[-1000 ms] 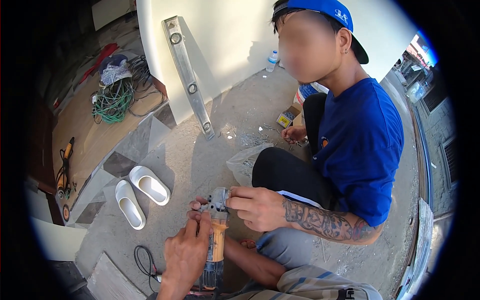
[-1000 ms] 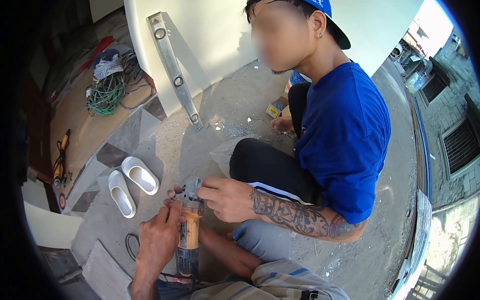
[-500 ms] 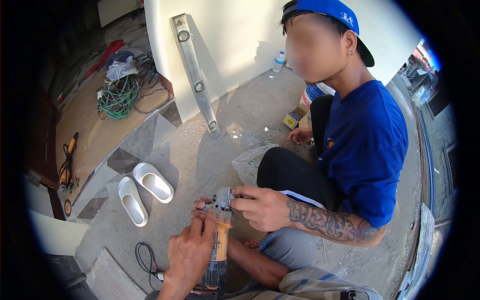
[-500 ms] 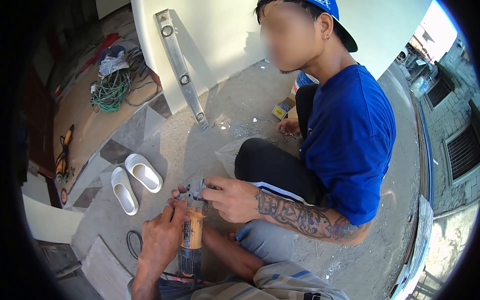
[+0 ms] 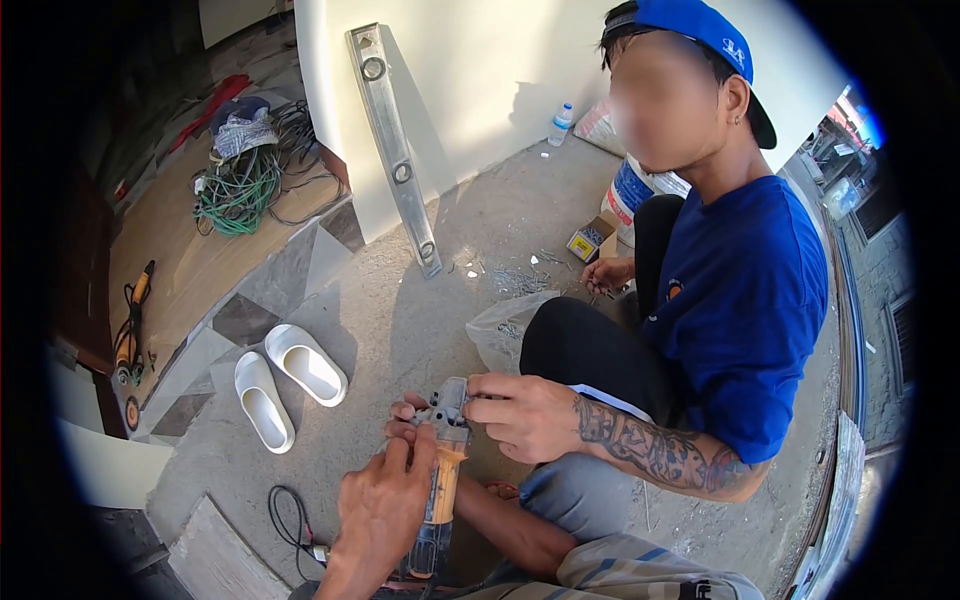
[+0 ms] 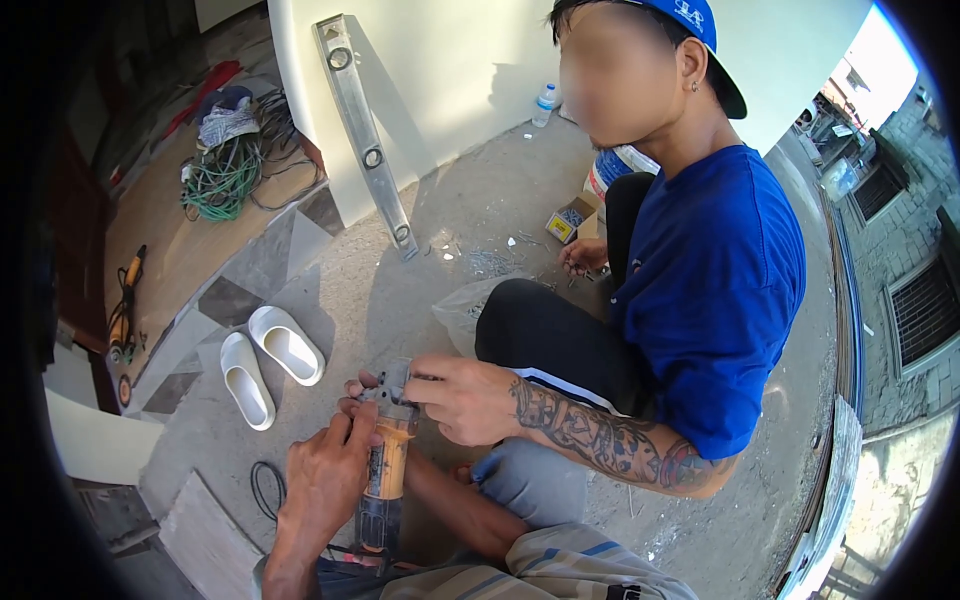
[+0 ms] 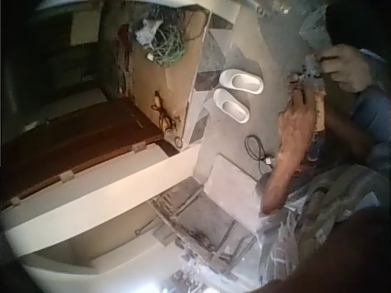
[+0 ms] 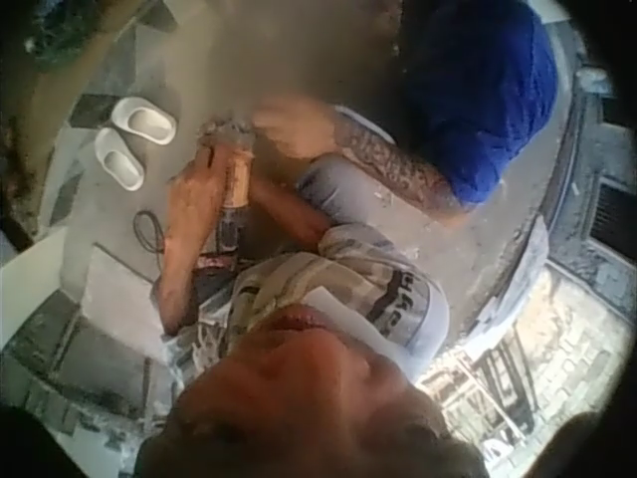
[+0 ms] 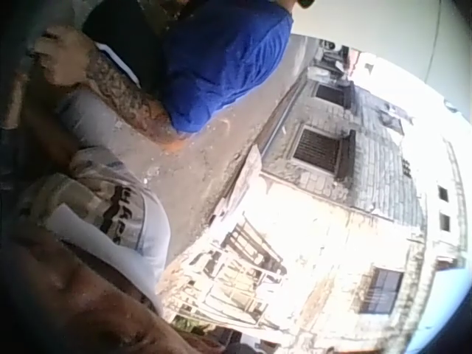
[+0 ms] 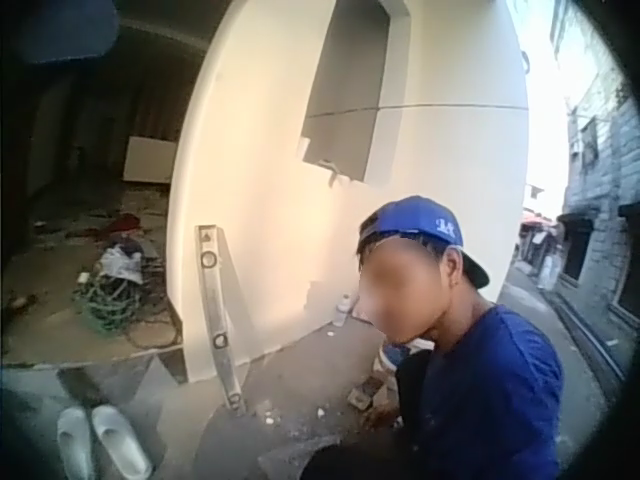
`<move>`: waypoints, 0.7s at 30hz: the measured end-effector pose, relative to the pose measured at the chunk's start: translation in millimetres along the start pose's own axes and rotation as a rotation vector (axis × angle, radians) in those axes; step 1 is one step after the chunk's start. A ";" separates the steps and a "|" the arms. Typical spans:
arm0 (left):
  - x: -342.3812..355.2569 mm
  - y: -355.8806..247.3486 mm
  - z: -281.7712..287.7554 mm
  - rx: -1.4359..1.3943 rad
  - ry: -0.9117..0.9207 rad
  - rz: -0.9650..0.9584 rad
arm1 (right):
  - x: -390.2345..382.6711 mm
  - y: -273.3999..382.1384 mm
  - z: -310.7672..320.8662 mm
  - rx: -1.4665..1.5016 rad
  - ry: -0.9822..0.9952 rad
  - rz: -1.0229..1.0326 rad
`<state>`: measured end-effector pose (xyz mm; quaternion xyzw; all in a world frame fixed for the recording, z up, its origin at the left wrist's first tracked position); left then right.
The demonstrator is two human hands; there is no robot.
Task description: Replacing a component or repairing an angle grinder on the floor.
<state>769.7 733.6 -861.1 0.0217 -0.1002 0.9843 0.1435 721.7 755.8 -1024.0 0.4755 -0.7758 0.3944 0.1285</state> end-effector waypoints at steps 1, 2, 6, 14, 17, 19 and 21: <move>0.4 -0.4 0.2 -0.005 0.000 -0.001 | -2.2 2.1 0.8 -0.003 0.000 0.002; 0.2 0.1 0.1 -0.008 0.001 0.001 | -1.6 2.3 -0.1 0.008 0.004 -0.007; 0.3 1.3 -1.2 -0.007 -0.008 0.000 | 1.1 1.8 -0.8 0.031 0.022 0.001; -1.0 1.7 -5.2 -0.017 -0.007 0.012 | 1.2 -0.6 1.7 0.031 0.032 -0.013; 0.3 1.5 -6.8 -0.014 0.001 0.023 | -1.9 1.5 1.9 0.038 0.001 -0.010; -0.8 4.9 -9.6 0.015 -0.003 -0.004 | -0.3 -0.6 1.4 0.065 -0.014 -0.019; -3.1 7.3 -11.4 0.048 0.000 -0.018 | 2.1 -5.9 3.5 0.096 0.013 -0.060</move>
Point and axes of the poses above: each hand's wrist, its own x-axis towards the middle knuckle, its own z-axis out of the back of the hand, y = z × x, the point moved 5 cm from there along x, towards the middle knuckle, and after that the axes turned 2 degrees about x, right-handed, at the moved point
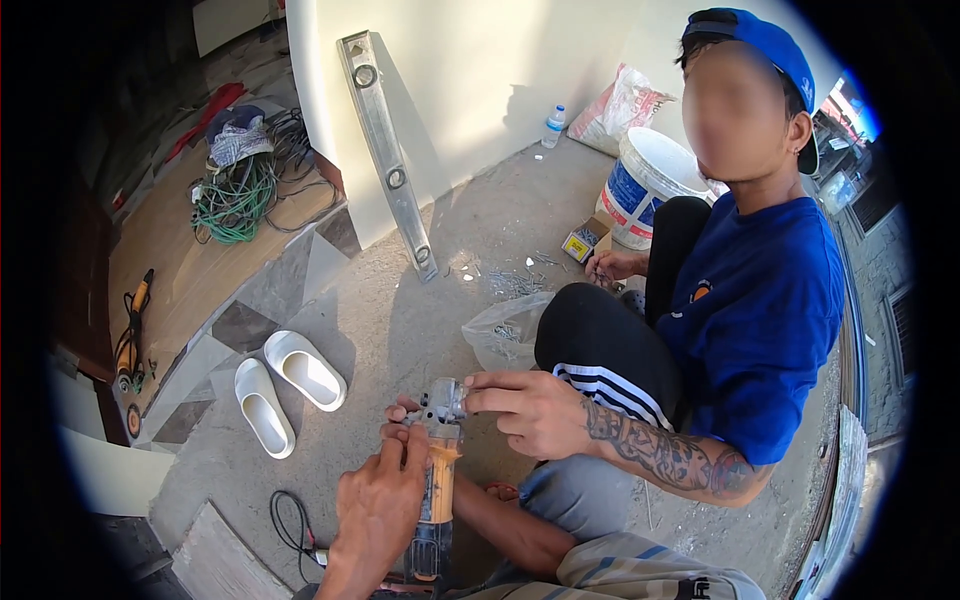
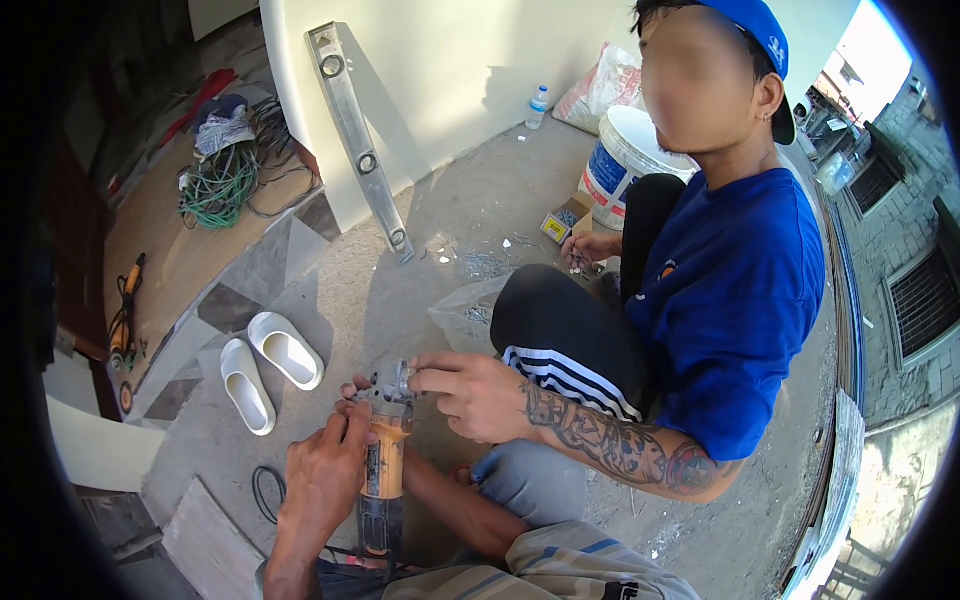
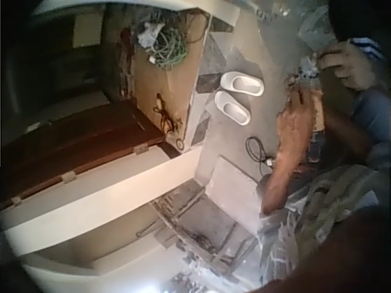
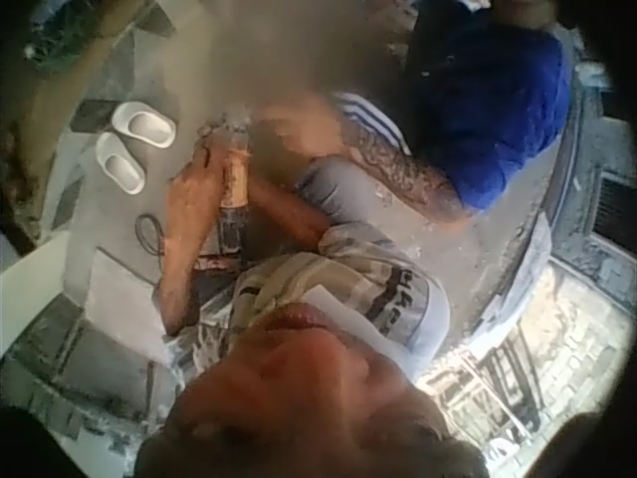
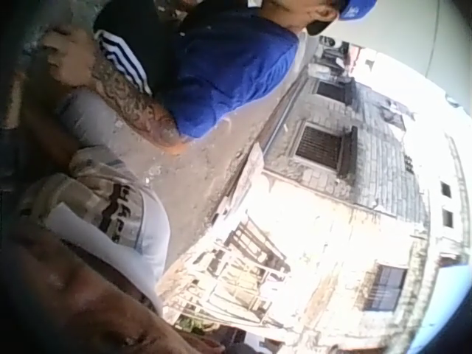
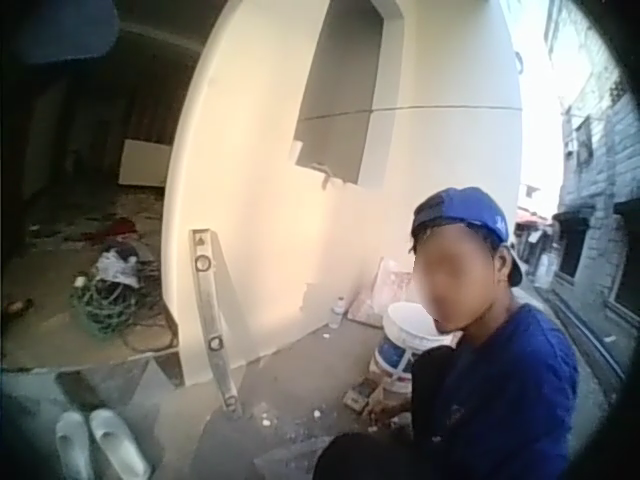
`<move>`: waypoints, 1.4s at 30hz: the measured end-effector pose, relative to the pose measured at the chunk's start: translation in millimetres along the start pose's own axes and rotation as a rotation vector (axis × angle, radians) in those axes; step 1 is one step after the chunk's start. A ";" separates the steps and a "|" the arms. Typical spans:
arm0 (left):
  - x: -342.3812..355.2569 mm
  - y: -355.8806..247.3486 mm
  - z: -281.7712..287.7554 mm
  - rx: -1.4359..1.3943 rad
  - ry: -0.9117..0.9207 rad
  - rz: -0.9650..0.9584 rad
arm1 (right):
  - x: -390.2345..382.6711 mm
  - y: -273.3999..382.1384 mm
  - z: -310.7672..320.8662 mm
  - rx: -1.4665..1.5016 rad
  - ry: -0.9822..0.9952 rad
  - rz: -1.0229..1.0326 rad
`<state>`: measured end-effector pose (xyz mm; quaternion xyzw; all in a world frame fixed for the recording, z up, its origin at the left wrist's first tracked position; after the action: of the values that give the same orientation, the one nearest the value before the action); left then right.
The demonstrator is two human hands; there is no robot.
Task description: Replacing a component or repairing an angle grinder on the floor.
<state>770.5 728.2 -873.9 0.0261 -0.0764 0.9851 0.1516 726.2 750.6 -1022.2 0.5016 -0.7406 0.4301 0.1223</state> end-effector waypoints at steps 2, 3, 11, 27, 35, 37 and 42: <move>-3.7 3.9 1.1 0.016 0.014 0.025 | 0.8 2.1 7.1 -0.067 -0.017 0.106; -5.1 4.5 0.6 0.021 0.041 0.055 | -4.0 1.9 14.3 -0.138 -0.041 0.217; -2.0 0.1 6.0 -0.007 -0.005 0.023 | -11.1 12.1 15.5 0.030 -0.144 0.021; 0.7 -6.5 5.0 -0.009 0.001 0.021 | -13.7 12.1 11.8 0.018 -0.125 0.019; 6.1 -11.0 13.0 -0.022 0.011 0.048 | -8.0 12.8 1.3 -0.089 -0.109 0.020; 4.0 -10.7 16.9 -0.027 0.012 0.057 | -3.8 7.1 5.8 -0.141 -0.148 0.039; -1.2 -5.8 10.6 0.007 0.003 0.050 | -17.0 10.6 23.0 -0.159 -0.368 0.252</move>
<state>773.6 731.7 -862.7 0.0231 -0.0733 0.9889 0.1268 730.9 745.3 -1051.9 0.4640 -0.8386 0.2837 -0.0302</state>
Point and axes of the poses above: each hand's wrist, its own x-axis towards the middle knuckle, its own z-axis out of the back of the hand, y = z × x, the point moved 5 cm from there along x, towards the middle knuckle, and after that the axes turned 2 degrees about x, right-handed, at the moved point
